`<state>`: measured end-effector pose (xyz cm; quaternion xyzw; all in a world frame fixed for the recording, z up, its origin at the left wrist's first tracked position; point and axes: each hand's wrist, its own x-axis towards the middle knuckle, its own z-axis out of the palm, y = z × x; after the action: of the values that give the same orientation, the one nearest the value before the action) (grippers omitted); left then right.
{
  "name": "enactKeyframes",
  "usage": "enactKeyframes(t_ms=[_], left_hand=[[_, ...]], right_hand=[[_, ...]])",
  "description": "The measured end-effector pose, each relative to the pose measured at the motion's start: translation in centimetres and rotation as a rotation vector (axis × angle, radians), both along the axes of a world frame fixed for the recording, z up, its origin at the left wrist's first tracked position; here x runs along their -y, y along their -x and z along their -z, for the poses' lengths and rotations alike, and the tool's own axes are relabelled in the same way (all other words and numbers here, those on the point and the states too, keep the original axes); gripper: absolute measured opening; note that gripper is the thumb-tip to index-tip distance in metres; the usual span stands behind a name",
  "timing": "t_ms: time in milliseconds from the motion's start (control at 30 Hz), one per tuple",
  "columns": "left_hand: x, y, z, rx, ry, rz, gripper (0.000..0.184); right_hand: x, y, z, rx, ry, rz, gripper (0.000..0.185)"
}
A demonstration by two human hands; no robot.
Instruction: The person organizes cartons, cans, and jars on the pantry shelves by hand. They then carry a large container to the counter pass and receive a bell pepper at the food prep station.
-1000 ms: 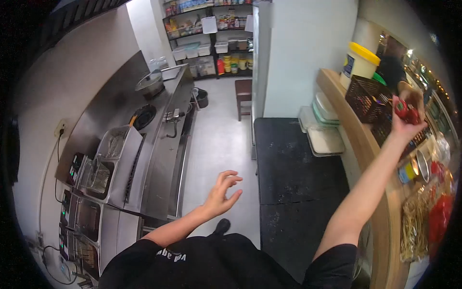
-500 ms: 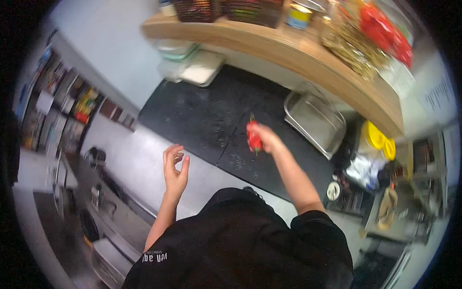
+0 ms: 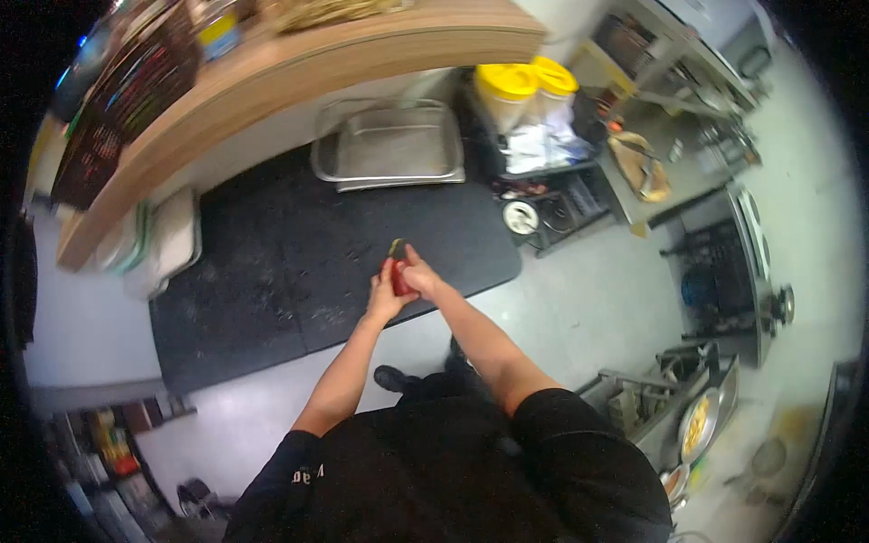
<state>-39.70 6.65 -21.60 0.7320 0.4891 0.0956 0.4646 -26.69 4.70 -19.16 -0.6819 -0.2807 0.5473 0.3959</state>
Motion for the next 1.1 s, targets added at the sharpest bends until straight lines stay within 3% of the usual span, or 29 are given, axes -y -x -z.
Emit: enactKeyframes(t_ms=[100,133,200,333,367,433,500,533,567,600,667,733,767,800,833,867,933,1000,1067,1100], left_hand=[[1.9,-2.1,-0.5,-0.221,-0.207,0.075,0.106],[2.3,-2.9,0.0,-0.242,-0.259,0.058,0.100],[2.7,-4.8,1.3,-0.250,-0.332,0.054,0.094],[3.6,-8.8,0.6,-0.589,-0.341,-0.062,0.066],[4.0,-9.9,0.0,-0.618,-0.381,-0.123,0.062],[4.3,-11.3,0.4,-0.648,-0.431,-0.213,0.056],[3.9,-11.5,2.4,-0.631,-0.462,-0.259,0.054],[3.8,-11.5,3.3,-0.616,-0.478,-0.278,0.054],[3.6,-11.3,4.2,-0.582,-0.495,-0.306,0.053],[3.7,-11.8,4.8,-0.549,-0.509,-0.332,0.052],[4.8,-15.6,3.6,-0.474,-0.503,-0.405,0.051],[7.3,-19.9,3.5,-0.186,-0.501,-0.423,0.053],[8.1,-23.1,3.4,-0.010,-0.379,-0.363,0.049],[10.9,-28.4,-2.3,0.210,-0.135,-0.282,0.043],[12.2,-32.5,-1.3,0.272,-0.467,-0.192,0.037],[14.8,-37.4,-6.8,0.276,-0.104,-0.179,0.038],[16.2,-45.1,-6.9,0.382,0.084,-0.015,0.048],[18.1,-52.7,-9.8,0.404,0.198,0.128,0.058],[19.1,-59.9,-8.1,0.475,-0.141,0.220,0.065],[19.5,-62.4,-8.0,0.314,-0.234,0.302,0.068]], right_hand=[[2.6,-2.3,-1.6,-0.238,-0.070,-0.108,0.075],[2.7,-3.1,2.1,-0.154,-0.128,-0.146,0.080],[4.4,-4.0,0.7,-0.111,-0.157,-0.160,0.095],[8.7,-8.8,1.5,0.318,-0.158,-0.400,0.087],[11.2,-10.9,-1.1,0.257,-0.149,-0.455,0.081],[15.9,-15.5,2.6,0.287,-0.231,-0.558,0.071],[22.1,-22.2,0.6,0.185,-0.018,-0.641,0.064],[25.2,-25.8,0.1,0.111,0.115,-0.621,0.061],[29.4,-29.2,1.7,-0.049,0.042,-0.410,0.058],[32.6,-33.4,3.1,0.104,0.070,-0.398,0.054],[37.9,-41.3,0.1,0.113,0.201,-0.250,0.062],[39.9,-46.8,-3.6,0.160,0.257,-0.205,0.067],[39.6,-48.9,-6.4,0.105,0.241,-0.148,0.072],[39.1,-50.5,-8.3,0.048,0.223,-0.095,0.078],[38.0,-51.7,-9.1,0.039,0.223,-0.108,0.078],[36.3,-52.6,-9.6,0.014,0.146,-0.125,0.082],[32.8,-53.4,-10.3,-0.017,0.055,-0.145,0.086],[29.3,-54.2,-10.7,-0.236,-0.151,0.050,0.091],[26.4,-55.8,-9.2,-0.393,-0.316,0.336,0.093],[25.8,-57.2,-8.9,-0.434,-0.396,0.473,0.084]])
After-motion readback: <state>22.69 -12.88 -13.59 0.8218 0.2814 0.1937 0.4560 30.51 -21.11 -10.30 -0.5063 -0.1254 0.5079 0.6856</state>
